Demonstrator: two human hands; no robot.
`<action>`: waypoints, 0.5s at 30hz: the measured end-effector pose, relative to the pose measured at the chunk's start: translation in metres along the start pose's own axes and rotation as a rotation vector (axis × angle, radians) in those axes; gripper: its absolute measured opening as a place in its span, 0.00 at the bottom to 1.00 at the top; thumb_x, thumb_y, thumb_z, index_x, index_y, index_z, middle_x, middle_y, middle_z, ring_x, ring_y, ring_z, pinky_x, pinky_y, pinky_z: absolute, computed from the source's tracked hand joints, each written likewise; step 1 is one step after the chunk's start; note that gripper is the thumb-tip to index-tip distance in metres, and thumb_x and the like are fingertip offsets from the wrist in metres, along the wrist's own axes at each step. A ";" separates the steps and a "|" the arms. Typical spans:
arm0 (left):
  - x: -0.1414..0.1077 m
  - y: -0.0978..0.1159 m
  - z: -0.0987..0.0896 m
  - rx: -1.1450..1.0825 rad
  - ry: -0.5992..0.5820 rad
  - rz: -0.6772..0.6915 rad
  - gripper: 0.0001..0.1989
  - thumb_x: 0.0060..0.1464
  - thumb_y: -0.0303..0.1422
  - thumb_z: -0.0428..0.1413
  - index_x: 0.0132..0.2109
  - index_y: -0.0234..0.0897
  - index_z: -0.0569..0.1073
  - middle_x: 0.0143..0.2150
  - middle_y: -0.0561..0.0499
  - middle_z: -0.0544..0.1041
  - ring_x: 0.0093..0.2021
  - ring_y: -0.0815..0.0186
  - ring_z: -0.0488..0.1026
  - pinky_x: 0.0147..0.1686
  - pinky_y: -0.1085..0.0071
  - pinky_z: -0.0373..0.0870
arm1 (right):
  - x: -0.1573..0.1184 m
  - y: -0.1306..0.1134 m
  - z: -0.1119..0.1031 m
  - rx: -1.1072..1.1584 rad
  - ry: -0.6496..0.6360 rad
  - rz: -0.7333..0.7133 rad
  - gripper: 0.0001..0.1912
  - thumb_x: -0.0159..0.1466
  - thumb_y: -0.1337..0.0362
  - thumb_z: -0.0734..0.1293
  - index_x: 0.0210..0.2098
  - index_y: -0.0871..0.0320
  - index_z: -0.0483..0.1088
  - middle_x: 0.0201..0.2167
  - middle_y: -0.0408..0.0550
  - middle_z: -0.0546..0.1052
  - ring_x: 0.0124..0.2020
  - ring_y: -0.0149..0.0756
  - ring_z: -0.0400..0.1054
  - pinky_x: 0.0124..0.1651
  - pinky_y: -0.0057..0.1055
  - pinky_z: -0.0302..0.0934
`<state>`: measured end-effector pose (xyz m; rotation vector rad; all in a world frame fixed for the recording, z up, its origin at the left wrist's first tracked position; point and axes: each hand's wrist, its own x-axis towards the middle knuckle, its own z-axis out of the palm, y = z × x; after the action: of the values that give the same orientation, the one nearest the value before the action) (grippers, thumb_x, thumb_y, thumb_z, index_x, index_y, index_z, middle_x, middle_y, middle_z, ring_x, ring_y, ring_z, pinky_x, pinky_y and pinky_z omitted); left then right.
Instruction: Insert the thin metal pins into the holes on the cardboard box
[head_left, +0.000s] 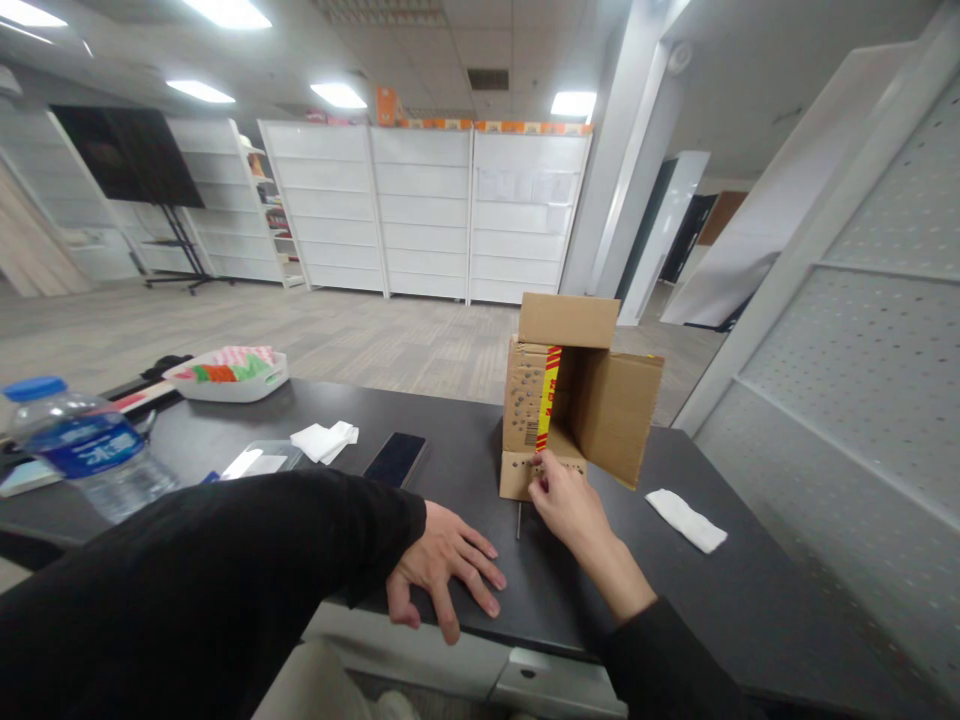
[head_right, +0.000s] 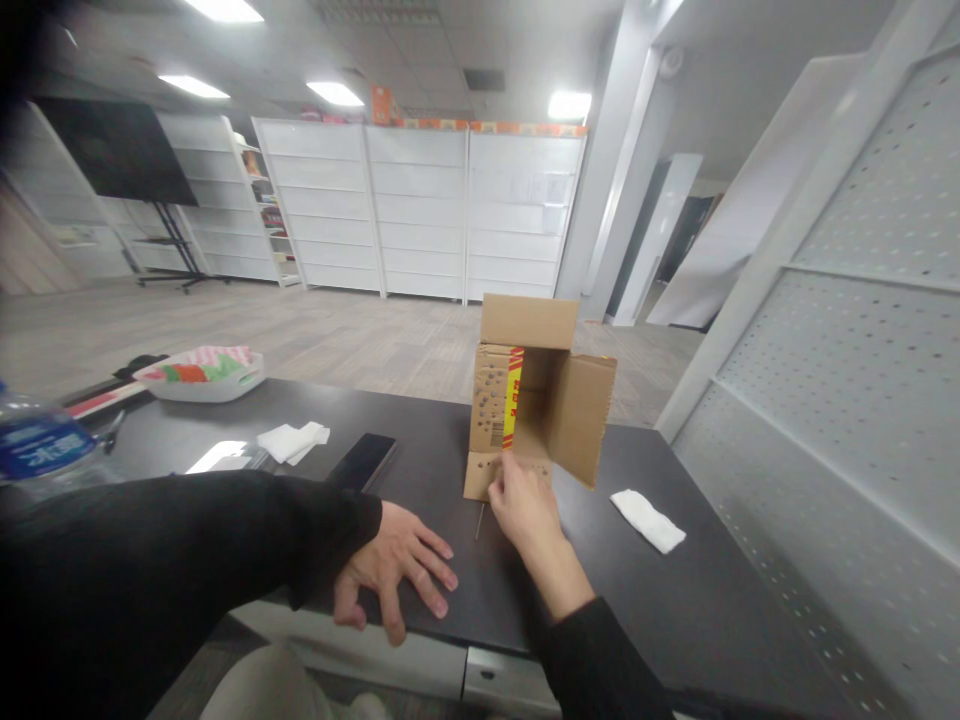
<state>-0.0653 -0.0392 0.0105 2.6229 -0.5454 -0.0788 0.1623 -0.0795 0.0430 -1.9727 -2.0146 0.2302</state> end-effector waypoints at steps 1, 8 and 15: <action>0.000 0.000 0.000 0.011 0.012 0.020 0.15 0.38 0.47 0.56 0.36 0.57 0.80 0.56 0.57 0.76 0.65 0.57 0.65 0.67 0.64 0.54 | 0.004 -0.001 -0.001 -0.016 -0.004 0.001 0.15 0.64 0.67 0.60 0.50 0.54 0.66 0.37 0.48 0.79 0.37 0.39 0.74 0.34 0.30 0.53; 0.003 0.003 -0.004 -0.174 0.089 -0.067 0.14 0.35 0.45 0.59 0.35 0.60 0.80 0.55 0.62 0.77 0.63 0.61 0.68 0.67 0.69 0.54 | 0.017 -0.011 -0.005 -0.091 -0.065 0.033 0.12 0.64 0.67 0.59 0.46 0.54 0.67 0.39 0.54 0.78 0.39 0.44 0.74 0.34 0.32 0.53; 0.001 0.002 -0.002 -0.132 0.070 -0.011 0.15 0.37 0.44 0.59 0.37 0.59 0.80 0.56 0.61 0.76 0.65 0.59 0.66 0.69 0.65 0.51 | 0.024 -0.014 -0.006 -0.115 -0.109 0.031 0.11 0.63 0.68 0.59 0.43 0.55 0.67 0.38 0.54 0.78 0.38 0.44 0.74 0.32 0.32 0.52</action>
<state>-0.0649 -0.0402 0.0127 2.4901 -0.4845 -0.0249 0.1514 -0.0568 0.0556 -2.1051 -2.1094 0.2384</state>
